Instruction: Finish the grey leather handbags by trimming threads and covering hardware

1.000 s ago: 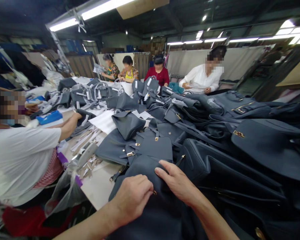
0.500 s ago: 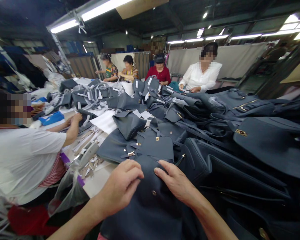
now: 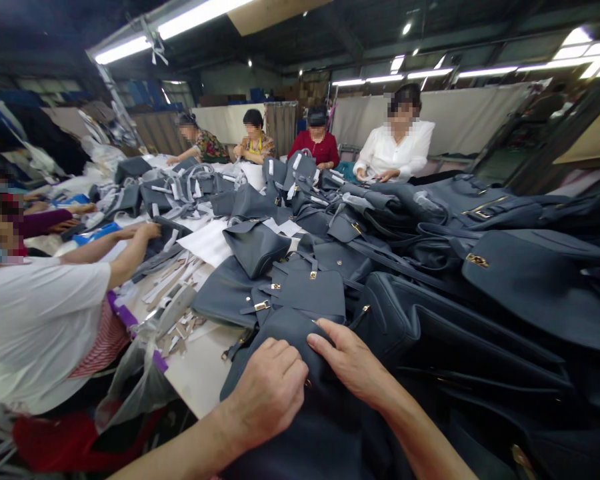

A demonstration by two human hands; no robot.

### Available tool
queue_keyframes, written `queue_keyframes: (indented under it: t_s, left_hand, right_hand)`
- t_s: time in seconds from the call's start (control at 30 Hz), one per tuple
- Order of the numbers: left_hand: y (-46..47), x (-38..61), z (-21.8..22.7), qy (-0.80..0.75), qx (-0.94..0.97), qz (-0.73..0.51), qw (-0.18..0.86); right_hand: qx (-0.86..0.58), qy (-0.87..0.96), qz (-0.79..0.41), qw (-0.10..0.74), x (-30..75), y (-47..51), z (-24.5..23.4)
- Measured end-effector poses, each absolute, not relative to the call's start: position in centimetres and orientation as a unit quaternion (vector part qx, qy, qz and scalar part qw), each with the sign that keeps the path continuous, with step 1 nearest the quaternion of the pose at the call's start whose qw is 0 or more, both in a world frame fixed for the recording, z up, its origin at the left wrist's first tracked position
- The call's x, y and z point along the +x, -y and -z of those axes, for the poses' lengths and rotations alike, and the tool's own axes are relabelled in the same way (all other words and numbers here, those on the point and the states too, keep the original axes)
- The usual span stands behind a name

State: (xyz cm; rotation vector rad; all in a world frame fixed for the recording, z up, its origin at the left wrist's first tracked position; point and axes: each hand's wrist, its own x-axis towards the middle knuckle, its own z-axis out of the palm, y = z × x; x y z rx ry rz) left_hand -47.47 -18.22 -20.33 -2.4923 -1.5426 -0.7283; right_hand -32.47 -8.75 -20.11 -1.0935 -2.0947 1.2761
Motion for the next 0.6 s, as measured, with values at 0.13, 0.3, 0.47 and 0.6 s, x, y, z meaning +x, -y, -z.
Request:
queue_keyframes:
  t_s: [0.13,0.3,0.47,0.6]
  left_hand:
    - [16.6,-49.6,19.4,0.553,-0.771,0.299,0.102]
    - [15.9,-53.4,16.4,0.647,-0.695,0.293,0.109]
    - [17.1,-52.3,15.9,0.577,-0.746,0.329,-0.043]
    - [14.4,-50.9,15.1,0.582,-0.751,0.287,-0.122]
  right_hand:
    - [-0.403,0.75,-0.477,0.218,-32.4,8.8,20.2]
    - [-0.39,0.755,-0.488,0.197,-32.2,8.5,19.3]
    - [-0.394,0.824,-0.35,0.21,-33.3,10.3,19.9]
    - [-0.334,0.913,-0.147,0.182,-35.9,13.4,21.4]
